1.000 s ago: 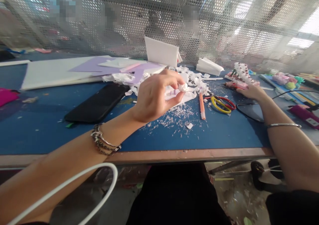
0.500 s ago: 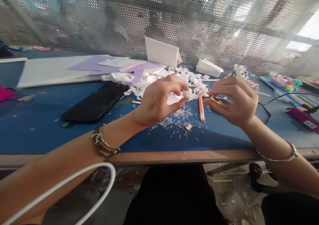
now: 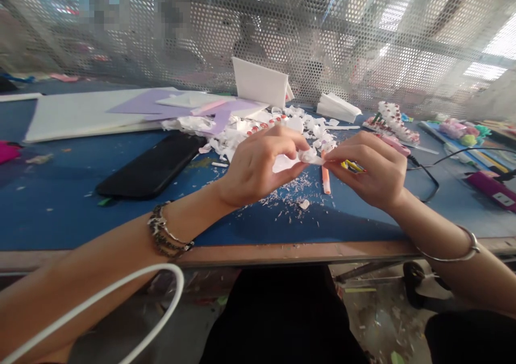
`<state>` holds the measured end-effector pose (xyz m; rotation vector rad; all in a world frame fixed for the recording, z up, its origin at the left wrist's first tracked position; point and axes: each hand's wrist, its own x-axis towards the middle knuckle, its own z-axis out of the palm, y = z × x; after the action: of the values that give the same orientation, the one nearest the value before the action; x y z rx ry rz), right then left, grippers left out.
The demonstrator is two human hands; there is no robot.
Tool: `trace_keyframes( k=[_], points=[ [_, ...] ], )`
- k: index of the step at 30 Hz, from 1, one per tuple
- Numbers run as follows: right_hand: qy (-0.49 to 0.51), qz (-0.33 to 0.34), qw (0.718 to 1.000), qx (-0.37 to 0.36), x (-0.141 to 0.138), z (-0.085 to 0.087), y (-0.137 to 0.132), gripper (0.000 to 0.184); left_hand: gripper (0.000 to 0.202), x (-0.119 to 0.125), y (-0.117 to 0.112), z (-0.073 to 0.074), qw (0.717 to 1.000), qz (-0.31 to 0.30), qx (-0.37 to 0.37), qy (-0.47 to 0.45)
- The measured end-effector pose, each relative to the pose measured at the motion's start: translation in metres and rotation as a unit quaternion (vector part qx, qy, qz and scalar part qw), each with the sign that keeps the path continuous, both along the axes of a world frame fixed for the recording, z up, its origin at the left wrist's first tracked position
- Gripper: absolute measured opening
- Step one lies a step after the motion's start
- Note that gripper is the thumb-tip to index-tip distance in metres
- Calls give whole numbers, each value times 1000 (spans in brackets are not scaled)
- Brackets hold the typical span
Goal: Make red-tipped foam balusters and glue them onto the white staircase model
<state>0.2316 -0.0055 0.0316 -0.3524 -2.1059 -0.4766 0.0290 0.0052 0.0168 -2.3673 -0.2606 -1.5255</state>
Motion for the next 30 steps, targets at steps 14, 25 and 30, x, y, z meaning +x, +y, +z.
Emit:
trace_keyframes(
  k=[14, 25, 30],
  points=[
    [15, 0, 997, -80, -1, 0, -5, 5, 20, 1, -3, -2, 1000, 17, -11, 20],
    [17, 4, 987, -160, -3, 2, -6, 4, 20, 3, -6, -1, 999, 10, -15, 38],
    [15, -5, 983, -183, -3, 1, -5, 3, 20, 4, -5, -3, 998, 5, -40, 46]
  ],
)
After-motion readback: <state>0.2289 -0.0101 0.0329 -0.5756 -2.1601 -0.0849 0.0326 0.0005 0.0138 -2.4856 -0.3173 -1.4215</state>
